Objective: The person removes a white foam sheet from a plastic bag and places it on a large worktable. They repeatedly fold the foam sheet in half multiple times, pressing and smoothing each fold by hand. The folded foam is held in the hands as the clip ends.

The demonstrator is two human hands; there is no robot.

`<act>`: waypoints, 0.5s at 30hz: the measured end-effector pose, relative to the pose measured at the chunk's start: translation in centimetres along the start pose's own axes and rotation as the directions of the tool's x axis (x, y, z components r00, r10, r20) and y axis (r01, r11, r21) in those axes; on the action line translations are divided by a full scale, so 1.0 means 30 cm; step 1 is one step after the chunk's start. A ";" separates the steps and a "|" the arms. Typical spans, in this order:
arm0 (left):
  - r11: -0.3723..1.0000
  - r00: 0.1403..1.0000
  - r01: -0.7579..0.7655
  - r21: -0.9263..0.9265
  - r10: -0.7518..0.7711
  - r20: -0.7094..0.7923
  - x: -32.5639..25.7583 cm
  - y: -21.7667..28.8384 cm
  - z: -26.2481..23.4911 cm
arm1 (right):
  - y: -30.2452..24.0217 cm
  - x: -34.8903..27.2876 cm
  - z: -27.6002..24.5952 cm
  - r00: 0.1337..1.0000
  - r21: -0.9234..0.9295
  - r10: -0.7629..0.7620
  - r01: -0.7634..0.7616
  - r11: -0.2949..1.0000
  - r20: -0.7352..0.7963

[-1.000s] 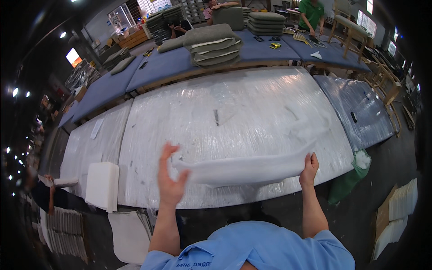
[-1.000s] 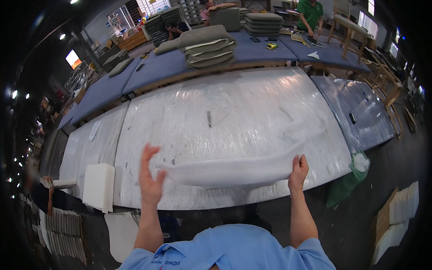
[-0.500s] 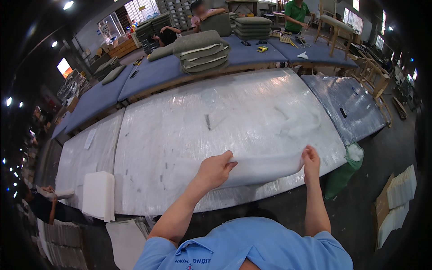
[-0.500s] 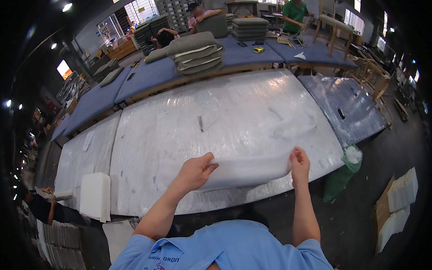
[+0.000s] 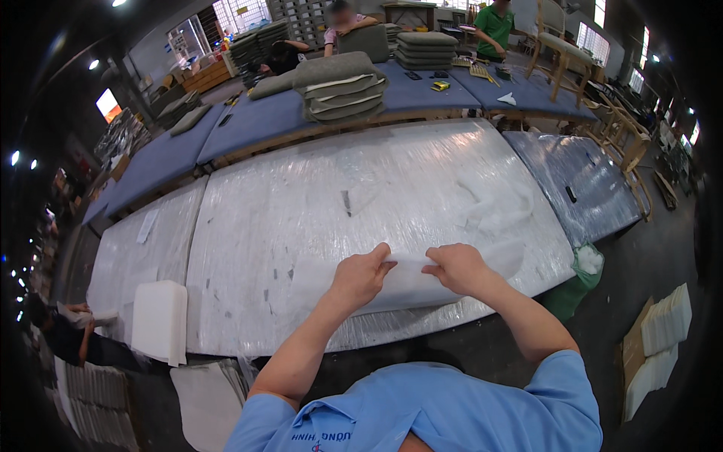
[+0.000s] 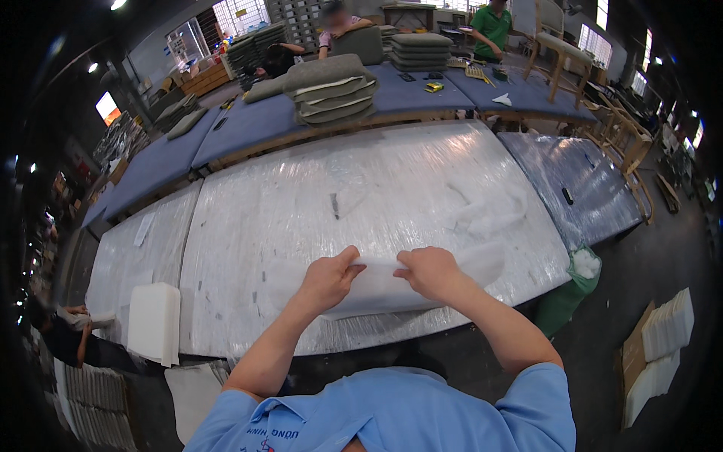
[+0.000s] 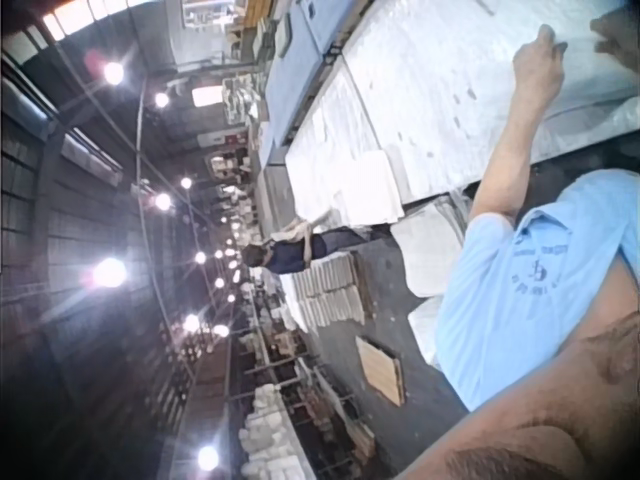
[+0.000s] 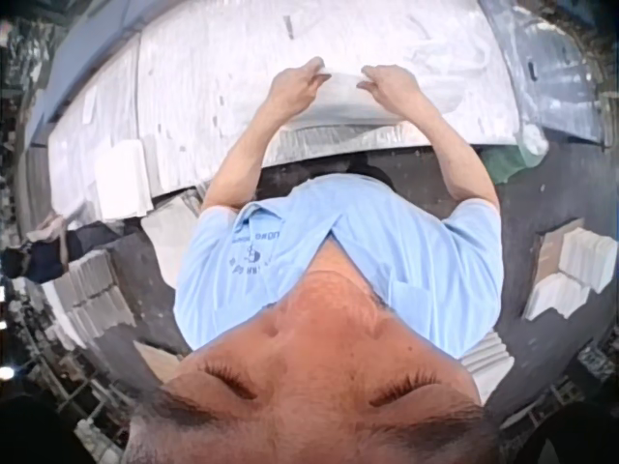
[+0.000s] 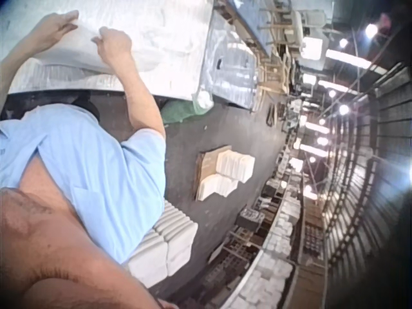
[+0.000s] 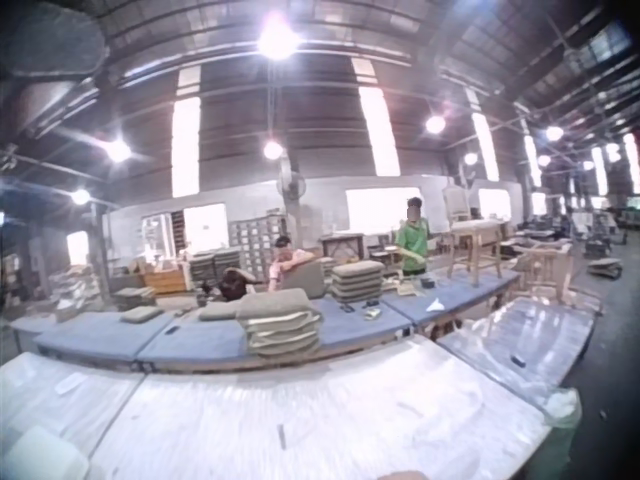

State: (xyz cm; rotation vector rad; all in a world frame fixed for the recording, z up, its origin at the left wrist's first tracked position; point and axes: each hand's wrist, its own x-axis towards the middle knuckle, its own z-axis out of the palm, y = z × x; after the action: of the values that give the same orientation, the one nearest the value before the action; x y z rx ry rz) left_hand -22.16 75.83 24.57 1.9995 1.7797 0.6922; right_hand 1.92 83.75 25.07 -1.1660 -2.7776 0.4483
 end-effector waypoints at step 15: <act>0.981 0.990 -0.136 0.137 0.131 0.048 -0.010 -0.113 -0.062 | 0.079 0.045 0.058 1.000 0.150 -0.007 0.008 0.989 -0.009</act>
State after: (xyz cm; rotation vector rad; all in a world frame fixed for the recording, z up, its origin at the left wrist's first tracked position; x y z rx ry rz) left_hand -26.00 75.88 24.08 2.2266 1.7271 0.5779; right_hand 2.23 85.89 22.64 -1.1212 -2.6857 0.6373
